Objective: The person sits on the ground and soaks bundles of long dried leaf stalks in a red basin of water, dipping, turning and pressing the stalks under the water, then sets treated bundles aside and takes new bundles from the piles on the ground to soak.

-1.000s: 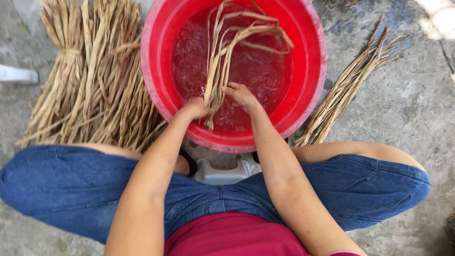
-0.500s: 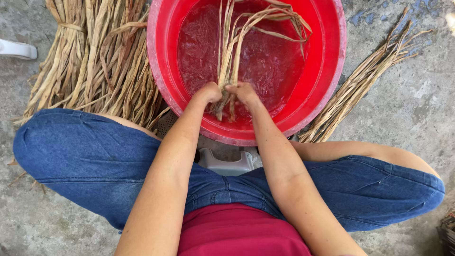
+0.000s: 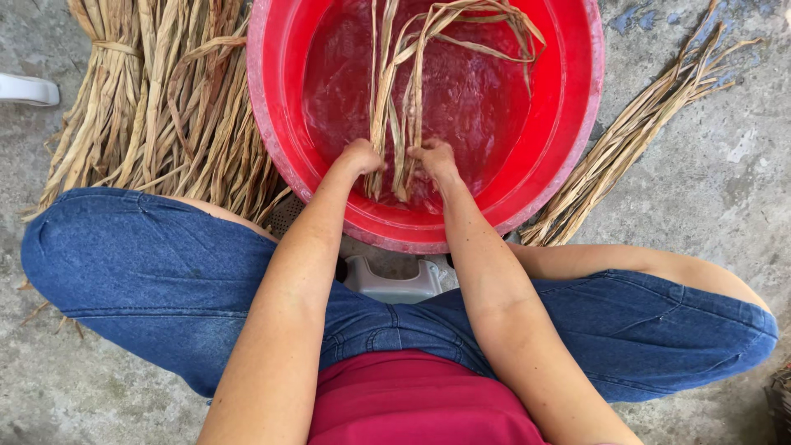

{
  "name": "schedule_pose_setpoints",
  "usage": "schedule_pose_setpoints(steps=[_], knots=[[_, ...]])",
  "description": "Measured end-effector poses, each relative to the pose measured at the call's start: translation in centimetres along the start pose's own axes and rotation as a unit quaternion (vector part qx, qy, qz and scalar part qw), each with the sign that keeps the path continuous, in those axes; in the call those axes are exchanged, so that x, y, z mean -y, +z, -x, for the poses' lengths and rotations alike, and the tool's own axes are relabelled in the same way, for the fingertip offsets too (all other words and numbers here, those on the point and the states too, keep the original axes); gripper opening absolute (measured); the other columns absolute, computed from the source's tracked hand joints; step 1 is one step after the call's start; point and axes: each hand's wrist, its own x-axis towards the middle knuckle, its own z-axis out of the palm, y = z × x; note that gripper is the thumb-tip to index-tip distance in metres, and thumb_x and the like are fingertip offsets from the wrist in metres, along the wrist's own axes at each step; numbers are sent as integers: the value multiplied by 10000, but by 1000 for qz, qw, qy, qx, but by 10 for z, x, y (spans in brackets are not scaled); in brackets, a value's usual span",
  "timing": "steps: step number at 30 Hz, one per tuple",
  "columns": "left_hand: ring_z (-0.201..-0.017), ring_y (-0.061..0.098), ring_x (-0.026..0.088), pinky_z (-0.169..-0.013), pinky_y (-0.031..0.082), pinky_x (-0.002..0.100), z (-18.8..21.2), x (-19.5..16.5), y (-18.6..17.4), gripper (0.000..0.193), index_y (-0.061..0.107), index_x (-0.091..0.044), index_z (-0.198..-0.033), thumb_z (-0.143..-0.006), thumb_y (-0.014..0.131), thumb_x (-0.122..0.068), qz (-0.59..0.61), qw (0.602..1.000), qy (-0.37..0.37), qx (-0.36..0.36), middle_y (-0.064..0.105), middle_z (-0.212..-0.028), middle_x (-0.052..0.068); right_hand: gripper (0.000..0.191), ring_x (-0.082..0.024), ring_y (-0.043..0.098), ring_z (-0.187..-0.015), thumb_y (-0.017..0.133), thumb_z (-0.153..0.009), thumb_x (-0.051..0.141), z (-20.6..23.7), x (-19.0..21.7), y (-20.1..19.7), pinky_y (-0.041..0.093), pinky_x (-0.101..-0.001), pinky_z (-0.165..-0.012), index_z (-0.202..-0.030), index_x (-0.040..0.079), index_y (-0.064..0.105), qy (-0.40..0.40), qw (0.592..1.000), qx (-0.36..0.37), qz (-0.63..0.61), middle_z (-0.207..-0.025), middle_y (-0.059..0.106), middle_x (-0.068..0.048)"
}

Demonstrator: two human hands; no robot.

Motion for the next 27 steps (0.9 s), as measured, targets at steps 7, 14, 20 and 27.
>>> schedule_pose_setpoints(steps=[7,14,20,27], knots=[[-1023,690,342,-830,580,538,12,-1,-6,408,677,-79,-1247,-919,752,-309,5,995,-42,89,713,-1194,174,361,-222,704,-852,718,-879,84,4,-1,4,626,-362,-726,-1235,46,676,51,994,97,-10,-1040,752,-66],[-1092,662,332,-799,571,525,26,-11,-1,645,500,-139,-1403,-815,764,-131,190,967,42,163,671,-1247,176,340,-206,737,-977,698,-926,128,13,10,-3,631,-399,-882,-1246,29,643,29,975,162,-150,-1119,742,-87],[-933,747,344,-659,618,433,9,1,9,702,392,-67,-1458,-834,700,30,143,984,29,102,708,-1159,263,339,-251,709,-837,681,-924,186,0,3,-12,601,-416,-714,-1242,77,639,-6,986,4,-165,-1048,729,-106],[-658,579,186,-533,555,385,18,-2,19,440,451,-167,-1345,-941,575,-43,253,959,6,126,598,-813,15,580,-210,545,-704,713,-972,543,5,22,-15,536,-447,-607,-1270,51,633,45,949,-178,-257,-892,542,-45]])
